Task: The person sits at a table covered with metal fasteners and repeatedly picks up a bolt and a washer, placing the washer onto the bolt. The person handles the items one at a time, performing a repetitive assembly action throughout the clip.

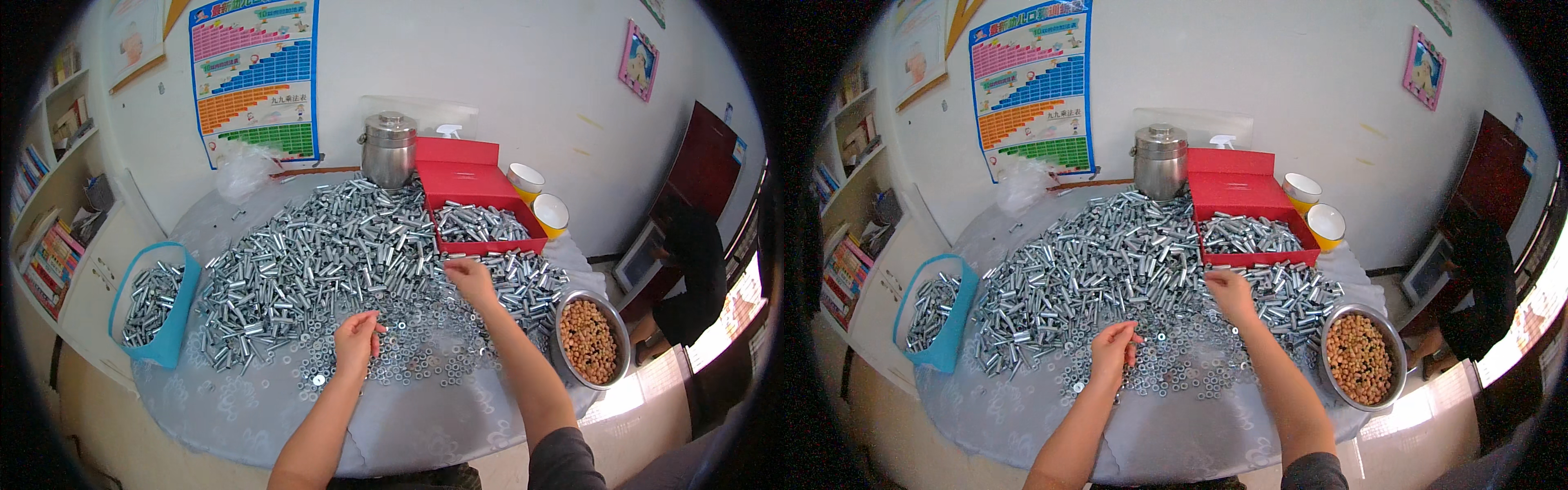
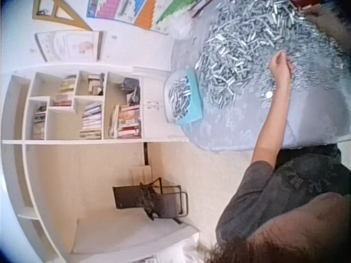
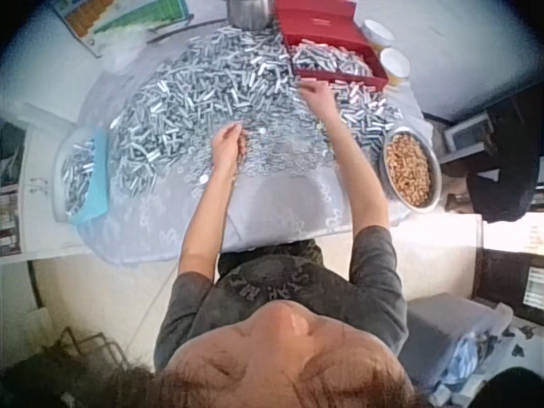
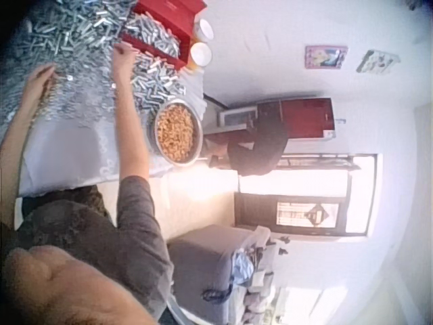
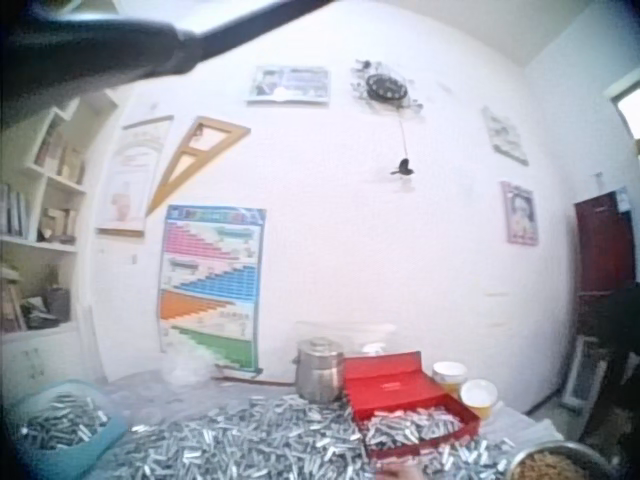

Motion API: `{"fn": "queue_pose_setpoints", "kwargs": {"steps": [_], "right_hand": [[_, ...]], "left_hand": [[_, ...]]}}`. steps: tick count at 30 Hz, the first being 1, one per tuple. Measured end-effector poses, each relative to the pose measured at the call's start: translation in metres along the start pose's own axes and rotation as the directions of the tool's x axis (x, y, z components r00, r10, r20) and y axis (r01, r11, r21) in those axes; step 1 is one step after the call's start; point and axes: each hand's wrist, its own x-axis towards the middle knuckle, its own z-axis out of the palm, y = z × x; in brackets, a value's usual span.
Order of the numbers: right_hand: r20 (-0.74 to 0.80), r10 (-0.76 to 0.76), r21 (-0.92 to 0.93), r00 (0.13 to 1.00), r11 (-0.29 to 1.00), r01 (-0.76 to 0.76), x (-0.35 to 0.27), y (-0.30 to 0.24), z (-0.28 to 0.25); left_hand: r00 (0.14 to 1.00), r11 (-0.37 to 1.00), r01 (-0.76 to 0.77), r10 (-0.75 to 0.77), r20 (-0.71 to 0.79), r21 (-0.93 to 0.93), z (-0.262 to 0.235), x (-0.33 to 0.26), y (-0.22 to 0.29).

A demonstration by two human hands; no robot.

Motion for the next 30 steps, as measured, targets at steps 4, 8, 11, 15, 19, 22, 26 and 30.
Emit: {"fn": "queue_pose_setpoints", "kwargs": {"steps": [4, 8, 11, 15, 19, 22, 26, 30], "right_hand": [[-0.044, 0.043, -0.249, 0.998, 0.967, -0.052, 0.004, -0.026, 0.038], [-0.102, 0.054, -0.443, 0.993, 0.891, -0.094, 0.014, -0.038, 0.060], [-0.100, 0.027, -0.537, 0.995, 0.840, -0.077, 0.022, -0.021, 0.066], [-0.079, -0.035, -0.525, 0.996, 0.851, -0.012, 0.022, -0.031, 0.071], [0.108, -0.063, -0.326, 0.992, 0.940, 0.095, 0.011, -0.057, 0.088], [0.222, -0.018, -0.329, 0.975, 0.940, 0.092, -0.002, -0.084, 0.107], [0.200, -0.105, -0.491, 0.974, 0.849, 0.193, -0.004, -0.066, 0.135], [0.164, -0.106, -0.589, 0.981, 0.787, 0.184, -0.004, -0.069, 0.151]], "left_hand": [[1.000, 1.000, 0.018, -0.018, -0.019, -0.014, 0.001, -0.003, 0.006], [0.999, 1.000, 0.015, -0.016, -0.036, -0.028, 0.000, 0.000, 0.007], [0.999, 0.999, 0.013, -0.014, -0.029, -0.048, 0.004, 0.000, 0.008], [0.999, 0.999, -0.001, -0.002, -0.050, -0.051, 0.001, 0.000, 0.009], [0.995, 0.997, -0.032, 0.025, -0.099, -0.077, -0.004, 0.001, 0.006], [0.983, 0.996, -0.062, 0.051, -0.175, -0.057, -0.007, 0.003, 0.009], [0.971, 0.988, -0.112, 0.086, -0.225, -0.105, -0.007, 0.006, 0.011], [0.967, 0.989, -0.121, 0.098, -0.236, -0.085, -0.014, 0.008, 0.008]]}}
